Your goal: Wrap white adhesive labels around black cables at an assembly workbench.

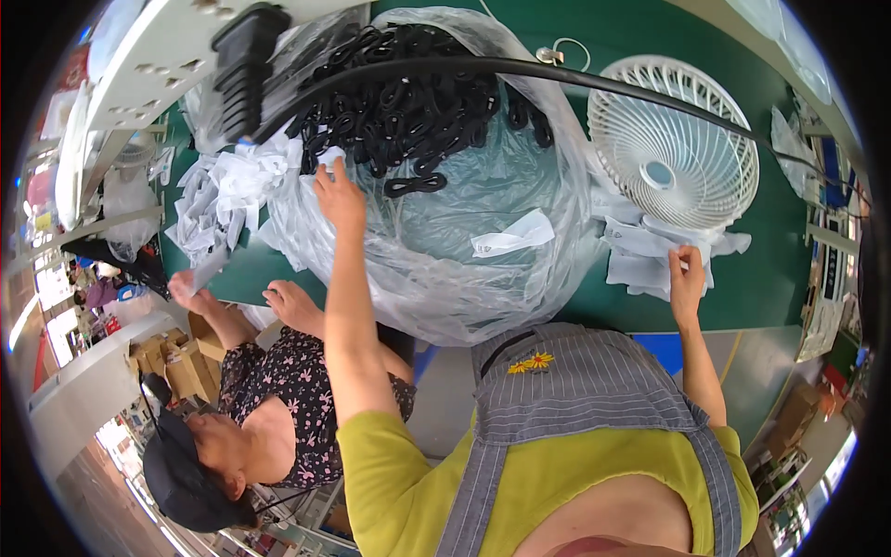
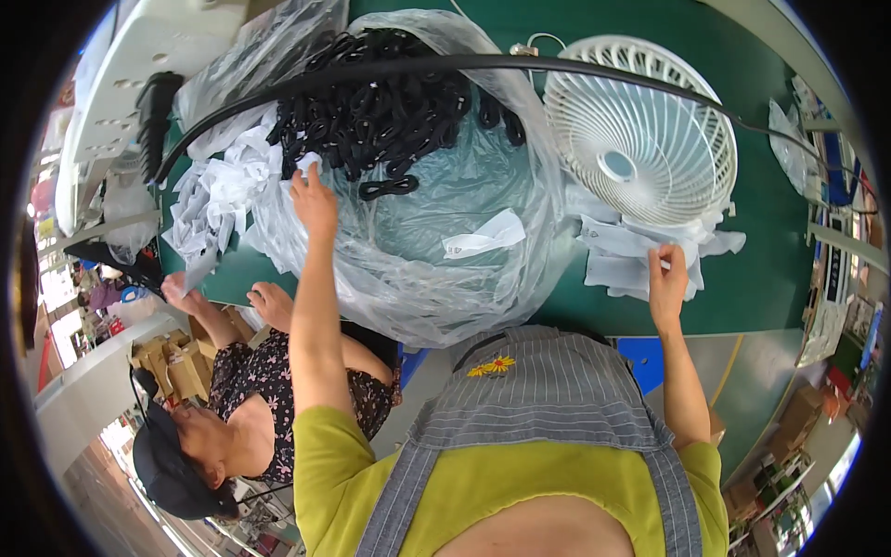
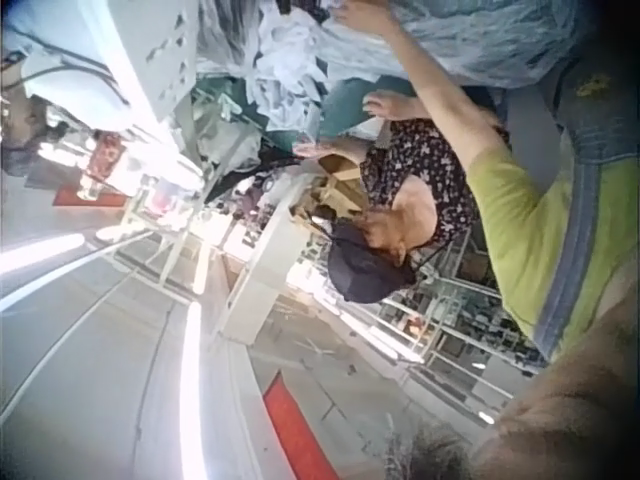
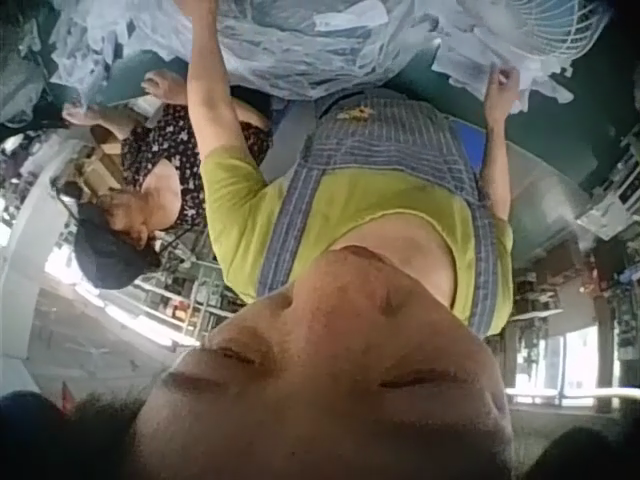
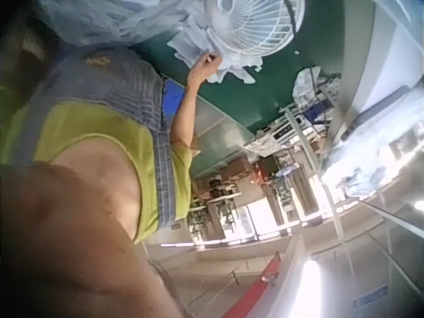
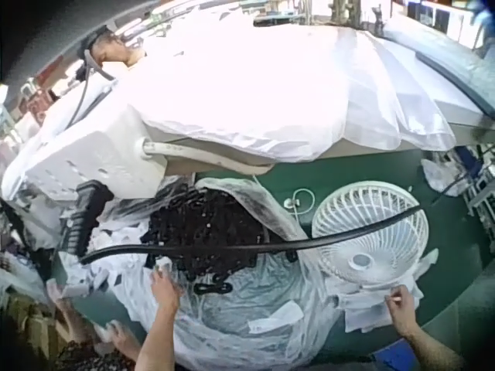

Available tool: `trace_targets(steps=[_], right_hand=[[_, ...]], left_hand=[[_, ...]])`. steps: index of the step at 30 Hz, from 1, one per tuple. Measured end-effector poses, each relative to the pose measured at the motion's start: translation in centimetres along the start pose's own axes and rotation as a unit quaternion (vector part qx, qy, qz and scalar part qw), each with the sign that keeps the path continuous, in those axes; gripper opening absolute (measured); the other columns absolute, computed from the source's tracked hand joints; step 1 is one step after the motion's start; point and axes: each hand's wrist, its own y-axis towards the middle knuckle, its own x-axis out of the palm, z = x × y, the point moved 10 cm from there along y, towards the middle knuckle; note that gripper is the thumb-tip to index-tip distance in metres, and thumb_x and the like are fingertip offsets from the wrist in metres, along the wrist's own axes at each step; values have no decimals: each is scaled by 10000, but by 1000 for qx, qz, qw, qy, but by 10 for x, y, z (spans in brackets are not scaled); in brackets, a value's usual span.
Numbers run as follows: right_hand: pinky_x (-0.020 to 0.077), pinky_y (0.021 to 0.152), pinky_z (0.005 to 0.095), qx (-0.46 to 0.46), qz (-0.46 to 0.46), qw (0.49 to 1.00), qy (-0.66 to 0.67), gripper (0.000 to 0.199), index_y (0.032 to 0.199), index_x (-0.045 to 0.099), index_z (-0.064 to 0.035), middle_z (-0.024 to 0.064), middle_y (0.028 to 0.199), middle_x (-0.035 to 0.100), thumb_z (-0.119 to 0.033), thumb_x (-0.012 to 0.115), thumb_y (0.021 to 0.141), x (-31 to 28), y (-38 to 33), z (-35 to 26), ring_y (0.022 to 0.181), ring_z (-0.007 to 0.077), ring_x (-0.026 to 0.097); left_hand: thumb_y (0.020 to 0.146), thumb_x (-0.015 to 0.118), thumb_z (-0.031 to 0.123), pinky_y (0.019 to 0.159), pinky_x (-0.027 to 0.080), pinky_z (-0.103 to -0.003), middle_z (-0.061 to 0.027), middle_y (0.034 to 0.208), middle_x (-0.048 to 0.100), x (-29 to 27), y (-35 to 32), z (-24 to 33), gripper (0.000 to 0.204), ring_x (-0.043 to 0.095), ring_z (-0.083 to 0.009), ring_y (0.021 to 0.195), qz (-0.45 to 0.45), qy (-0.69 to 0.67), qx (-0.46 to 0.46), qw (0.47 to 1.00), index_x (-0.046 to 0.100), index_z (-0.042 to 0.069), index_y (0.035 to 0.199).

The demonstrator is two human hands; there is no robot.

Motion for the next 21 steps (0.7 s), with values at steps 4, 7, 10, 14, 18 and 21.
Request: trace_targets(steps=[4,7,10,14,18,21], right_hand=[[505,703,354,-175,17,967,-185,138,974,537,-22,122,918,565,-10,614,860,4,-12,-98,856,266,598],[511,754,363,-281,-175,939,-91,222,1025,560,-30,130,1003,580,-21,624,813,87,-36,-151,912,295,610],[479,870,413,-371,-250,890,-92,291,1080,581,-38,114,1098,577,-42,645,796,178,-52,-174,1060,283,567],[407,963,430,-431,-233,856,-165,301,1085,592,-43,111,1166,547,-61,658,791,235,-45,-163,1158,287,493],[367,982,414,-372,-319,843,-220,335,1114,592,-44,123,1195,515,-90,673,792,251,-43,-137,1154,292,467],[391,944,428,-371,-321,859,-146,341,1133,579,-51,124,1183,513,-62,655,801,247,-40,-153,1126,304,479]], left_hand=[[781,660,140,766,509,-444,-79,1081,539,32,23,-24,339,564,-308,994,-112,142,28,983,601,174,1113],[828,638,164,729,502,-444,-66,990,570,33,31,-33,202,581,-298,940,-93,125,42,987,610,152,1027],[866,601,146,710,486,-451,-96,880,590,7,30,-5,102,598,-320,830,-39,64,38,997,613,125,964],[797,639,93,670,456,-436,-89,830,558,-46,-23,89,112,576,-291,796,-45,-108,115,986,596,97,901],[785,645,92,681,431,-418,-78,835,548,-58,-105,154,136,563,-273,807,-168,-153,121,966,578,105,901],[786,654,94,682,439,-430,-85,845,565,-53,-143,174,147,577,-287,811,-226,-158,104,955,588,97,917]])
